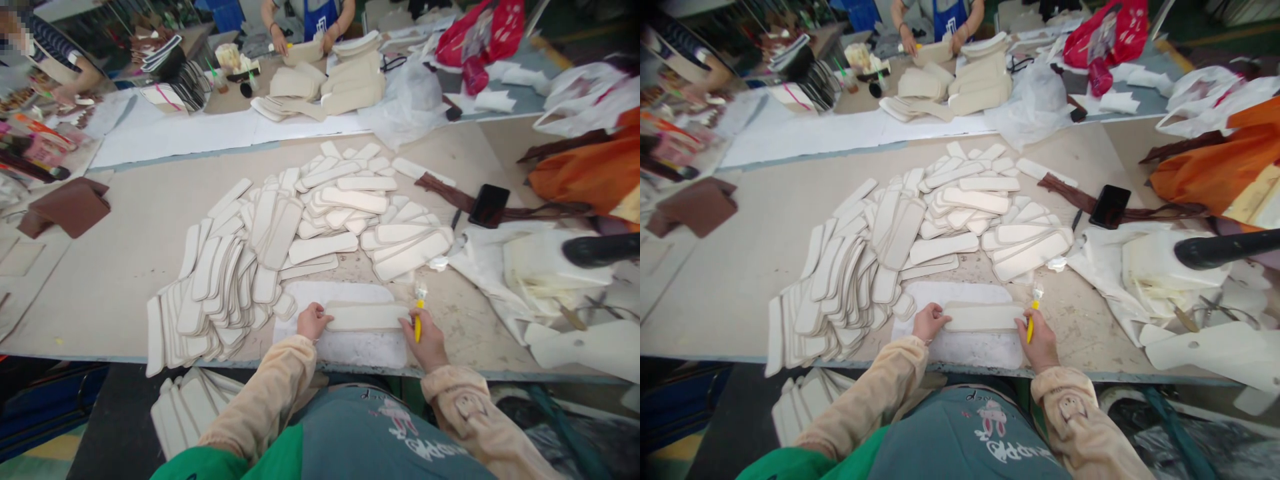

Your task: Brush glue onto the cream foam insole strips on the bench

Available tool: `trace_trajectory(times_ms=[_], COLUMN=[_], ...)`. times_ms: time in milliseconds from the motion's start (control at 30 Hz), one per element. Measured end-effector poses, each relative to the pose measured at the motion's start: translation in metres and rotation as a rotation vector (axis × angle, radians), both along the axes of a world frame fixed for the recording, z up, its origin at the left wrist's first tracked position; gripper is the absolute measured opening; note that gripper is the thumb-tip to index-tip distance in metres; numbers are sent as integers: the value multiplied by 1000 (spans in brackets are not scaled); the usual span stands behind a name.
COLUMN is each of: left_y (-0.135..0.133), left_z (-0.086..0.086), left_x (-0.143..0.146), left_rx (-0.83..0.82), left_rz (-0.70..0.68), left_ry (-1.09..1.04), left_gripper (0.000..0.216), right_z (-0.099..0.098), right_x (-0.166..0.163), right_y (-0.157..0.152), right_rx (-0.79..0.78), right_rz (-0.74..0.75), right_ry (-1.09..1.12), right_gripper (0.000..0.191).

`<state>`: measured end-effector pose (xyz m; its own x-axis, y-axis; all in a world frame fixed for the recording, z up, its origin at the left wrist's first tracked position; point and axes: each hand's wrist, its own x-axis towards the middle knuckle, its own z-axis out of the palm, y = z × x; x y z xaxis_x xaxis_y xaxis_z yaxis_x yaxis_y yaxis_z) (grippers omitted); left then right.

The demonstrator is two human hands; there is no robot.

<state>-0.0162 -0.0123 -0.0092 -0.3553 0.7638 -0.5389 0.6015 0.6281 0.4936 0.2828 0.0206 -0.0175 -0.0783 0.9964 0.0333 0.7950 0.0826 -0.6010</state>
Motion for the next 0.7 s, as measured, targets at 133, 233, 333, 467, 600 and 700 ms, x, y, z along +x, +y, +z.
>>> trace_trajectory(times_ms=[133, 233, 333, 467, 600, 700], left_y=[0, 1, 1, 0, 0, 1], left_z=[-1, -2, -2, -3, -2, 0], left_x=[1, 1, 0, 1, 3, 5], left_rx=[8, 15, 15, 42, 60, 52], left_rz=[-16, -30, -49, -60, -60, -76], left_ry=[11, 29, 35, 46, 71, 89], left_gripper=[26, 25, 25, 25, 26, 25], right_z=[-3, -3, 2, 9, 5, -4], right_x=[1, 2, 1, -20, -52, -55], right_y=[2, 4, 3, -9, -22, -22], right_rx=[18, 106, 195, 214, 176, 153], right_rz=[5, 19, 99, 356, 627, 700], right_ry=[25, 4, -44, -10, -18, -46], right_gripper=[25, 22, 15, 13, 13, 15])
